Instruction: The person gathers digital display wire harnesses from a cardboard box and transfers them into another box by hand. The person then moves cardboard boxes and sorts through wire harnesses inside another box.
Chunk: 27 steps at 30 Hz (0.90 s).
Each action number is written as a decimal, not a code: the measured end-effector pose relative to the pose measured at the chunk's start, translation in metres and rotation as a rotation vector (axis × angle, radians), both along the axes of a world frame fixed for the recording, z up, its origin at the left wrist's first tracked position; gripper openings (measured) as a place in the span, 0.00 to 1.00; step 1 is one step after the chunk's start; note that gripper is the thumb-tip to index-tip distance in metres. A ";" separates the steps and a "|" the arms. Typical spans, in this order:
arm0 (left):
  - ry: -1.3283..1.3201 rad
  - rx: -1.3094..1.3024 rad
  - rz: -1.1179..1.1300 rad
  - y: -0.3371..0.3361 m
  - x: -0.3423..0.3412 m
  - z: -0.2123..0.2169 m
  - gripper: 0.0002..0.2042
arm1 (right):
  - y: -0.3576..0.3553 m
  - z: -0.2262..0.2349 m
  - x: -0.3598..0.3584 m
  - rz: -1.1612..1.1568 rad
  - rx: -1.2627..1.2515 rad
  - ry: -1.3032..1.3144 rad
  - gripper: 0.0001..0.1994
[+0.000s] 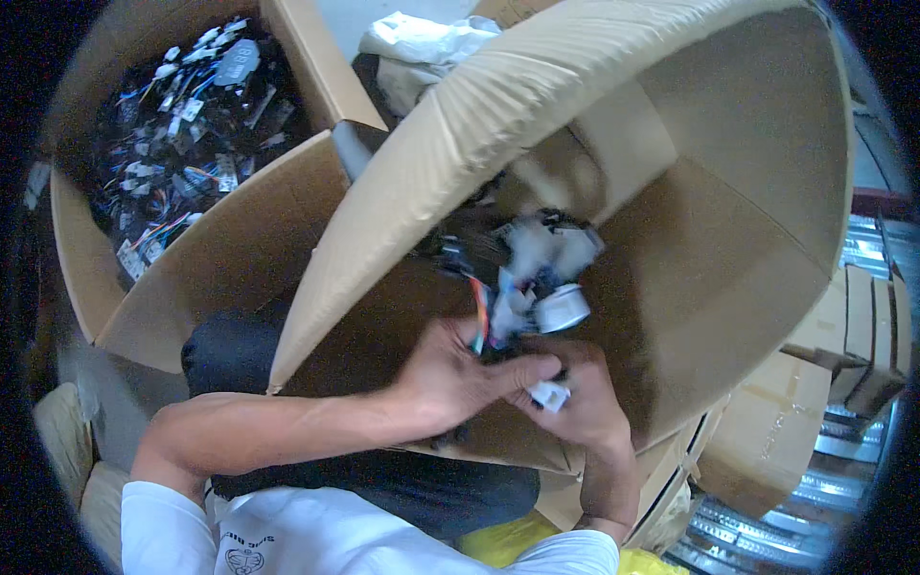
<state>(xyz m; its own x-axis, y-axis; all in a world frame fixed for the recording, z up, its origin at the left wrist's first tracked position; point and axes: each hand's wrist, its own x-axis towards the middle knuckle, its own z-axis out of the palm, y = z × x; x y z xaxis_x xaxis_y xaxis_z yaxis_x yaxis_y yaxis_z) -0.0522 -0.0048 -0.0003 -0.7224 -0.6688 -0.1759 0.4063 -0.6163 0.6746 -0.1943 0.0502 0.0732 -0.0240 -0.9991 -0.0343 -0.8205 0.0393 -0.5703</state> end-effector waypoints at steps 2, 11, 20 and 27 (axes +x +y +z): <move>-0.095 -0.051 -0.142 0.003 0.002 -0.002 0.13 | 0.007 -0.007 -0.009 0.077 0.101 -0.019 0.08; -0.183 -0.201 -0.277 -0.010 0.011 0.008 0.21 | -0.004 0.002 -0.034 0.312 0.180 0.079 0.09; 0.021 -0.086 -0.232 -0.003 0.011 0.000 0.33 | -0.096 -0.061 -0.030 0.095 0.300 -0.319 0.06; -0.123 -0.298 -0.241 0.007 0.000 -0.023 0.24 | -0.100 -0.111 -0.018 0.005 0.135 -0.192 0.08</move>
<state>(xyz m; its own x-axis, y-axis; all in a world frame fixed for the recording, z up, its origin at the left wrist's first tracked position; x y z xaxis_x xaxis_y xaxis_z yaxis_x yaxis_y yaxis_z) -0.0519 0.0017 -0.0231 -0.8502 -0.5178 -0.0947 0.1796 -0.4545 0.8725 -0.2128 -0.0501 -0.0373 0.0006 -0.9853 -0.1710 -0.6976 0.1221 -0.7060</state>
